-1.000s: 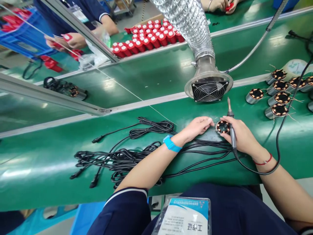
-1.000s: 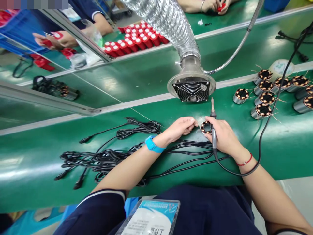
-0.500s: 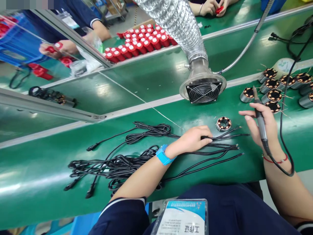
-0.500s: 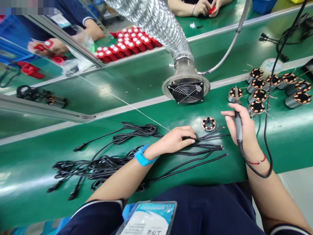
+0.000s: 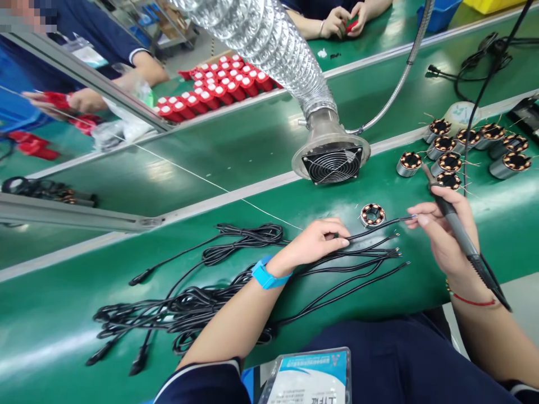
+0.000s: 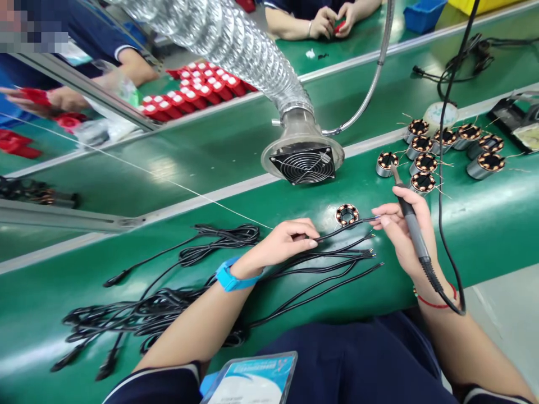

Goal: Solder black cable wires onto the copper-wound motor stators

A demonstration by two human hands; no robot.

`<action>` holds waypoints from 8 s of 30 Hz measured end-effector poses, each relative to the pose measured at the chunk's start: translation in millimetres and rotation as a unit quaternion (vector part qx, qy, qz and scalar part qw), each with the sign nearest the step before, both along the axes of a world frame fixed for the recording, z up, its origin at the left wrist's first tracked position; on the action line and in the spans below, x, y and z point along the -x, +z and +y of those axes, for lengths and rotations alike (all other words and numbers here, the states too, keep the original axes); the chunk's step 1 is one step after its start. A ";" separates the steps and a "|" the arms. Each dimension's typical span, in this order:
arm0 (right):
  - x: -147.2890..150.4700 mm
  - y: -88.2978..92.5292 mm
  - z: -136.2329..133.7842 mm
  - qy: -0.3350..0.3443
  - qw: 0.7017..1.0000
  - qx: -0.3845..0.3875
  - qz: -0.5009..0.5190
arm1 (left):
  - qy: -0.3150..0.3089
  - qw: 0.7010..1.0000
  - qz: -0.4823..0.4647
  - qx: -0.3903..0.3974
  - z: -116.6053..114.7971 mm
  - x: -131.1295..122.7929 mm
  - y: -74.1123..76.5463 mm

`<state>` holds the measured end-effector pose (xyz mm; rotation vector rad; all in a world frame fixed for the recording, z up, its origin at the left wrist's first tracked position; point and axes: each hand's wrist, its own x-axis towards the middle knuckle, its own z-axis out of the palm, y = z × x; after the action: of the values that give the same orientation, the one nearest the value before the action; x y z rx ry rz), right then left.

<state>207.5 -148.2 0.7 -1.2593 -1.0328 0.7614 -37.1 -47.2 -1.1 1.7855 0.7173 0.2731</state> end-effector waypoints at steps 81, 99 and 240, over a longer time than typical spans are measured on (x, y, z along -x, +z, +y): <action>8.5 -20.4 23.3 0.058 0.956 -0.173 -0.228 | 0.279 0.954 -0.084 0.064 -8.9 -45.3 -11.8; 10.9 -20.1 24.6 0.058 0.944 -0.202 -0.256 | 0.294 0.948 -0.091 0.076 -7.3 -47.6 -10.3; 30.3 -23.8 -1.7 -0.032 0.942 -0.189 -0.277 | 0.224 0.948 -0.055 -0.221 -12.3 -42.5 -10.2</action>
<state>177.2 -149.8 -23.2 -1.1816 -1.4996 0.1295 5.4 -59.5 -11.3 1.9849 1.0390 0.8915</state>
